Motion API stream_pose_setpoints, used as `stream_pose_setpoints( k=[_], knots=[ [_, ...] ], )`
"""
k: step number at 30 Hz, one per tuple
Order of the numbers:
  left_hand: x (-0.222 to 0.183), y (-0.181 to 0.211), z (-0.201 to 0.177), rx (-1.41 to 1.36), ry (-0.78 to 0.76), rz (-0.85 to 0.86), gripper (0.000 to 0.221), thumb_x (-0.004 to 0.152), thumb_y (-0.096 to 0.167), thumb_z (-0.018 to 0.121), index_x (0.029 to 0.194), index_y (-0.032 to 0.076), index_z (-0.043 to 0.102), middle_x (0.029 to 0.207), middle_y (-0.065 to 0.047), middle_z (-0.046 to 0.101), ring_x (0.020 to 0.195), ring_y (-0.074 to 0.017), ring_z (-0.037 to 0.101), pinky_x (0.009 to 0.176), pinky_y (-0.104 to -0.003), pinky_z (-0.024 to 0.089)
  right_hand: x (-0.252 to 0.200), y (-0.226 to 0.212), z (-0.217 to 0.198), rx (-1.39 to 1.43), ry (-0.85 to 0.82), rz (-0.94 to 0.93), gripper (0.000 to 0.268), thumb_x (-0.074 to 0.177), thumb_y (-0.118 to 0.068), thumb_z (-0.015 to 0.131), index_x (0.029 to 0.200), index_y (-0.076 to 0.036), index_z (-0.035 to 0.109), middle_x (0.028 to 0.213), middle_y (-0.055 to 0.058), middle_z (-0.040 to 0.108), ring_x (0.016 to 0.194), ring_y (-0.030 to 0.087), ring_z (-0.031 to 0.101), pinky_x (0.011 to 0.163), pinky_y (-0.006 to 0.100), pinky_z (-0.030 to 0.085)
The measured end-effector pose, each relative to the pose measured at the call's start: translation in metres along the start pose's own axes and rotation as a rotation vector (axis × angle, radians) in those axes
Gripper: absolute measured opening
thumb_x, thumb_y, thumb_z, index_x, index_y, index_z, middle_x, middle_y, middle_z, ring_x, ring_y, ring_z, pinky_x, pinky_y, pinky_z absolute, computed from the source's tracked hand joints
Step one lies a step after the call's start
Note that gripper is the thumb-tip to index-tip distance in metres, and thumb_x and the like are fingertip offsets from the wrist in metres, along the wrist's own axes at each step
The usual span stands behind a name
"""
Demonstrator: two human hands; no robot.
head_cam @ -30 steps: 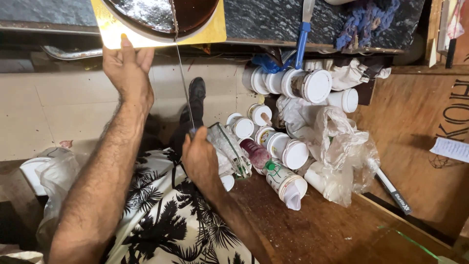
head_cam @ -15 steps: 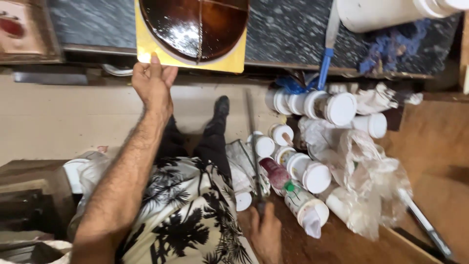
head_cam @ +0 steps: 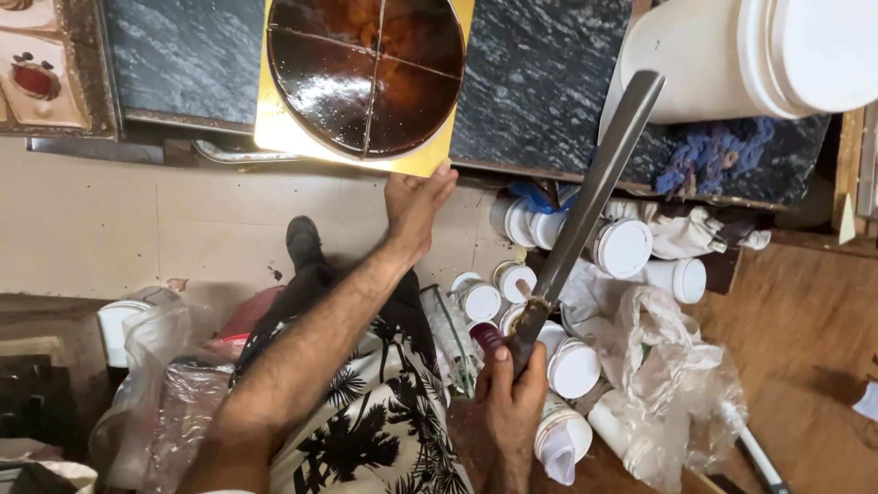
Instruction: The person cuts a chocolate cake into slices with a knife, wipes the blade with a cloth, and then folds a paper cone to fill with white frosting.
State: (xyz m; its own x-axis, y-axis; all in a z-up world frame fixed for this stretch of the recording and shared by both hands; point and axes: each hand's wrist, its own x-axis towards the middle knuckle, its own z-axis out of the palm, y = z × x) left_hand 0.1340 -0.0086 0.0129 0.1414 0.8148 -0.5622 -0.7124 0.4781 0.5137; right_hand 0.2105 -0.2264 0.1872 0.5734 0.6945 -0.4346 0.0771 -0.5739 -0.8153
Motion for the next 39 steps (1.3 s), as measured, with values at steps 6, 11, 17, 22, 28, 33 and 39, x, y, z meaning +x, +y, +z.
stream_pose_setpoints(
  k=[6,11,17,22,28,33,39],
  knots=[
    [0.008,-0.004,-0.012,0.199,0.1,-0.011,0.03,0.099,0.007,0.07,0.122,-0.007,0.057,0.099,-0.014,0.069,0.078,-0.0181,0.069,0.071,-0.03,0.063,0.039,-0.035,0.002,-0.103,-0.107,-0.11,0.014,0.102,-0.016,0.059,0.106,-0.005,0.051,0.062,-0.001,0.053,0.046,0.008,0.051,0.038,0.024,0.04],
    [-0.009,0.05,-0.047,0.62,0.033,-0.251,0.032,0.095,0.01,0.069,0.123,-0.002,0.059,0.097,-0.009,0.072,0.076,-0.0154,0.073,0.07,-0.028,0.064,0.065,-0.074,0.024,-0.137,-0.138,-0.042,0.022,0.098,-0.016,0.06,0.114,-0.005,0.049,0.059,0.001,0.054,0.042,0.01,0.053,0.036,0.026,0.043],
    [0.006,0.118,-0.075,0.824,-0.149,-0.263,0.036,0.096,0.007,0.068,0.13,-0.002,0.058,0.1,-0.012,0.071,0.081,-0.017,0.07,0.072,-0.029,0.06,0.103,-0.125,0.079,-0.406,-0.194,-0.178,0.026,0.103,-0.023,0.054,0.119,-0.003,0.054,0.064,0.005,0.064,0.048,0.014,0.062,0.041,0.032,0.047],
    [-0.004,0.109,-0.075,0.575,-0.112,-0.113,0.048,0.092,0.001,0.069,0.137,0.0,0.053,0.121,-0.011,0.072,0.108,-0.0161,0.069,0.094,-0.029,0.058,0.131,-0.135,0.137,-0.468,-0.128,-0.386,0.026,0.105,-0.025,0.057,0.104,0.001,0.055,0.065,0.016,0.067,0.055,0.028,0.071,0.047,0.041,0.051],
    [-0.007,0.101,-0.074,0.405,-0.078,-0.085,0.046,0.09,-0.006,0.07,0.135,-0.001,0.058,0.128,-0.014,0.072,0.117,-0.0179,0.068,0.1,-0.029,0.056,0.15,-0.13,0.169,-0.514,-0.09,-0.539,0.024,0.105,-0.019,0.061,0.099,0.003,0.053,0.063,0.022,0.063,0.051,0.038,0.065,0.044,0.047,0.046],
    [-0.004,0.104,-0.075,0.419,-0.089,-0.091,0.04,0.093,-0.008,0.066,0.132,-0.002,0.061,0.126,-0.013,0.073,0.114,-0.0166,0.069,0.098,-0.029,0.057,0.158,-0.131,0.179,-0.562,-0.098,-0.535,0.024,0.105,-0.019,0.06,0.1,0.003,0.052,0.062,0.021,0.062,0.051,0.038,0.065,0.043,0.046,0.046],
    [-0.004,0.104,-0.074,0.369,-0.07,-0.134,0.039,0.094,-0.008,0.065,0.132,0.002,0.062,0.124,-0.011,0.074,0.113,-0.0152,0.069,0.098,-0.029,0.058,0.163,-0.135,0.185,-0.597,-0.127,-0.486,0.025,0.106,-0.022,0.057,0.098,0.002,0.051,0.06,0.018,0.062,0.048,0.035,0.065,0.041,0.046,0.046]
  ],
)
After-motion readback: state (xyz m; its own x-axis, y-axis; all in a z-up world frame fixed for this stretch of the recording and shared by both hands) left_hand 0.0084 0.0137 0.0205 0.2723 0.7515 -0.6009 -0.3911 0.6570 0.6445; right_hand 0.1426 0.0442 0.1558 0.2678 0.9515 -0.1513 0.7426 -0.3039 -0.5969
